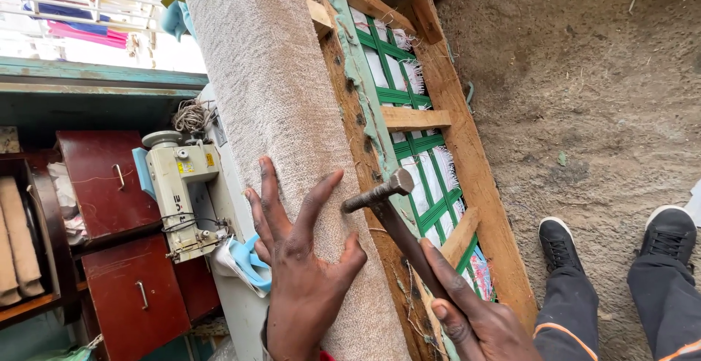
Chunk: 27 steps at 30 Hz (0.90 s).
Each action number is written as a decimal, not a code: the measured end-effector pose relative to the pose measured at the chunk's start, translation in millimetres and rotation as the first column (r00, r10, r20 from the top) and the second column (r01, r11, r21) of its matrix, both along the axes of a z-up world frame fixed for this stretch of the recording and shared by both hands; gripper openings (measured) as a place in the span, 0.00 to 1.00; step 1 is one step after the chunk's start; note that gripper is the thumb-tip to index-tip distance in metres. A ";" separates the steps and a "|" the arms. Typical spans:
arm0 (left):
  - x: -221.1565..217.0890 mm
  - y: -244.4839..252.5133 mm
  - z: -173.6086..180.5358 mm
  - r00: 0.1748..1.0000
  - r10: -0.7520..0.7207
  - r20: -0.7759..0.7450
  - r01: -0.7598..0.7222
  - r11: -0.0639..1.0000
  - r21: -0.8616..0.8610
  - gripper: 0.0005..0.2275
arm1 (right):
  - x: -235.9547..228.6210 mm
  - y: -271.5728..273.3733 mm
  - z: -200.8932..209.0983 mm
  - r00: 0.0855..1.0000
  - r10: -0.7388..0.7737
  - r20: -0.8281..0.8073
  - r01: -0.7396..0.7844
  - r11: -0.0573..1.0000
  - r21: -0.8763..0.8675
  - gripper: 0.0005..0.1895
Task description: Hammering fabric onto a sofa arm frame to secure it during the reupholstery process.
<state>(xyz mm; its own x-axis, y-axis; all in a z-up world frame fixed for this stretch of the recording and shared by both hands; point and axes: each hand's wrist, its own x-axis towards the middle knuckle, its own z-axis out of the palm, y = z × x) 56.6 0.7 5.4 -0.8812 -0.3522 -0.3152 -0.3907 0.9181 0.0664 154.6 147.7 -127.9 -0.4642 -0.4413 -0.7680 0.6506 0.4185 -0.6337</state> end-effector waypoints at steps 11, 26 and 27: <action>1.3 -3.6 1.4 0.999 -0.029 0.032 0.028 0.999 0.019 0.40 | 12.4 8.9 -6.4 0.983 -0.082 -0.164 0.105 0.985 0.140 0.38; -2.6 -1.8 -0.1 0.998 -0.005 0.057 0.005 1.000 -0.006 0.39 | 36.8 -10.3 -22.5 0.914 -0.398 -0.078 0.376 0.903 -0.207 0.37; -2.5 -1.6 0.3 0.998 0.005 0.060 -0.004 1.000 -0.014 0.39 | 41.5 -10.0 -24.5 0.740 -0.653 -0.162 0.566 0.734 -0.375 0.38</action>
<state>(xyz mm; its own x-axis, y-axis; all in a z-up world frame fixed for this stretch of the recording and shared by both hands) 54.1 -1.0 5.7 -0.8592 -0.3606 -0.3629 -0.3976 0.9171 0.0300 196.2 137.7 -152.4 -0.8724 -0.1635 -0.4606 0.4879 -0.2351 -0.8406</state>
